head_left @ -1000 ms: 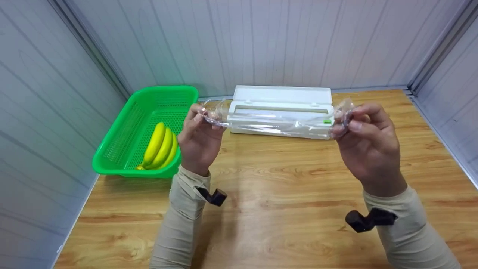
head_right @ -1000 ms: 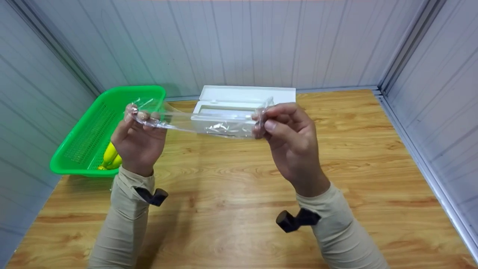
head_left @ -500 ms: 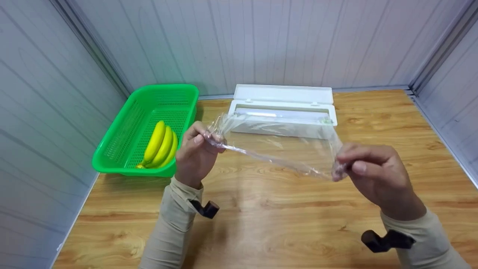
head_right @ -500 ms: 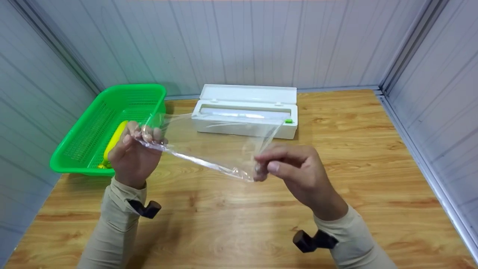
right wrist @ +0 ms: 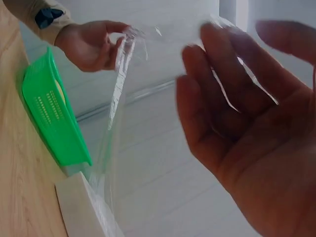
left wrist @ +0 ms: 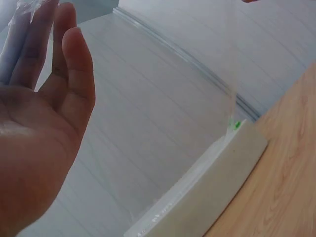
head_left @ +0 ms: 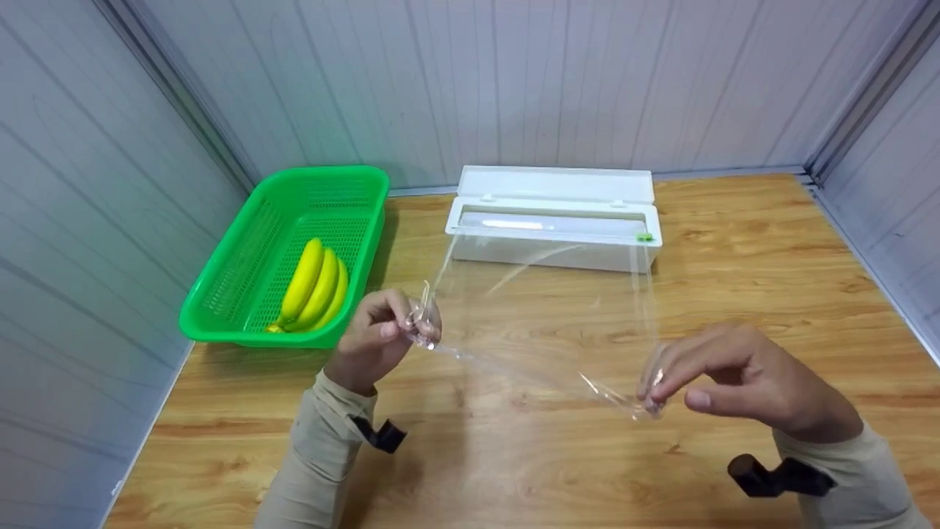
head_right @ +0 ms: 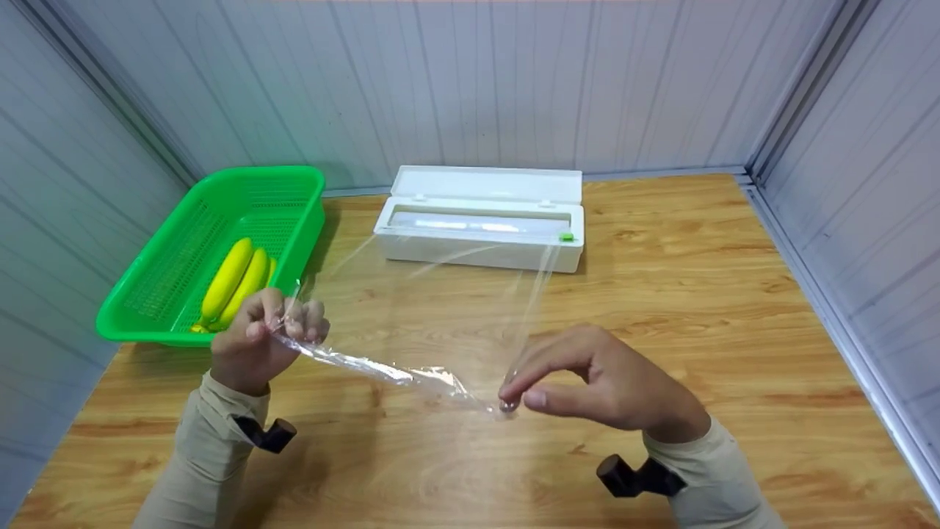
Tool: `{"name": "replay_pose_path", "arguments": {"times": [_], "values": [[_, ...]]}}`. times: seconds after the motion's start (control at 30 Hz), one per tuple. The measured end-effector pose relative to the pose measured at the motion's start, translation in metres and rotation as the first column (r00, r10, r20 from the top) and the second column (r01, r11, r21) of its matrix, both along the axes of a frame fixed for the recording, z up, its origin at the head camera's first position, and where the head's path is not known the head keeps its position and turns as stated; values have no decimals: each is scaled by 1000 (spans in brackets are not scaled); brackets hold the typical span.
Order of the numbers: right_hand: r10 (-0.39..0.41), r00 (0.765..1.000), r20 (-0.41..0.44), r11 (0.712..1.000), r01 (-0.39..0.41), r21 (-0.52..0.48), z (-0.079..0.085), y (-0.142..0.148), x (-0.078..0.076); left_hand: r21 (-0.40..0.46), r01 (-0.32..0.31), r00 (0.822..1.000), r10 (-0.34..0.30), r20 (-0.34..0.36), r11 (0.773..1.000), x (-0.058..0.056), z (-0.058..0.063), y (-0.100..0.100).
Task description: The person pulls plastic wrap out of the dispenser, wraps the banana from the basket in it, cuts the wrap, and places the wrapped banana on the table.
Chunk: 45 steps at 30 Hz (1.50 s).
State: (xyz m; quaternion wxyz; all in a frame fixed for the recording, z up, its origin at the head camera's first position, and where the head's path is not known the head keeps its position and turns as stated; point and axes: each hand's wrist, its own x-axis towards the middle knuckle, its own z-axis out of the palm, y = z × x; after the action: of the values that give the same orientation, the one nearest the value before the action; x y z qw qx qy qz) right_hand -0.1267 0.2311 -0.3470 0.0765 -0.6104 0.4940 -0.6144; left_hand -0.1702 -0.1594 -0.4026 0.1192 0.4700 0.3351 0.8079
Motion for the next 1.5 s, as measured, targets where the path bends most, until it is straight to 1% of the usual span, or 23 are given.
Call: {"name": "replay_pose_path", "arguments": {"times": [0.07,0.13,0.23,0.3,0.43,0.53,0.63,0.73,0.83,0.9,0.93,1.0,1.1,1.13,1.17,1.23,1.3,1.37,1.47,1.5], "values": [[9,998,-61,997,-5,75,0,3,-1,-41,6,1000,-7,-11,999,3,-4,-5],[28,995,-100,990,-14,143,-2,6,-1,-74,18,1000,-20,-22,997,5,-9,-9],[56,990,-132,975,-26,222,-8,7,-2,-107,40,998,-44,-34,993,8,-15,-15],[60,990,-131,960,-21,280,-12,9,-2,-124,56,997,-61,-43,991,9,-19,-18],[37,993,-111,921,9,390,-21,12,-3,-163,73,997,-78,-26,984,12,-26,-23],[25,996,-90,893,18,450,-27,13,-4,-213,58,998,-61,-6,975,14,-31,-27],[27,996,-80,872,16,490,-36,13,-4,-266,31,999,-34,-7,963,18,-35,-30],[24,997,-69,851,16,524,-45,12,-4,-312,15,1000,-17,-4,950,22,-39,-34],[17,998,-55,834,16,551,-54,9,-3,-363,8,1000,-5,9,932,27,-44,-39],[-3,1000,-26,811,18,585,-59,8,-2,-414,-7,1000,16,18,910,30,-48,-44],[-10,1000,-16,801,18,598,-61,7,-1,-452,-27,999,38,15,892,33,-50,-46],[-26,1000,1,782,19,624,-65,7,0,-538,-67,995,94,22,840,37,-52,-50],[-33,999,1,772,25,635,-71,7,1,-656,-124,983,180,19,745,44,-55,-56],[-29,1000,-9,775,29,631,-74,7,1,-681,-132,979,201,23,720,45,-56,-57],[-30,999,-12,773,31,633,-76,7,1,-698,-134,976,216,30,703,47,-57,-58],[-34,999,-18,766,37,641,-79,7,1,-719,-133,971,234,43,682,49,-59,-60],[-42,999,-8,749,37,661,-81,7,2,-733,-117,968,241,66,670,50,-61,-62],[-43,999,-6,739,36,673,-84,6,2,-750,-101,966,246,85,654,52,-62,-63],[-40,999,1,731,29,681,-87,6,3,-777,-83,966,241,90,624,54,-64,-65],[-41,999,3,730,27,683,-88,6,3,-784,-84,968,237,82,615,54,-65,-65]]}}
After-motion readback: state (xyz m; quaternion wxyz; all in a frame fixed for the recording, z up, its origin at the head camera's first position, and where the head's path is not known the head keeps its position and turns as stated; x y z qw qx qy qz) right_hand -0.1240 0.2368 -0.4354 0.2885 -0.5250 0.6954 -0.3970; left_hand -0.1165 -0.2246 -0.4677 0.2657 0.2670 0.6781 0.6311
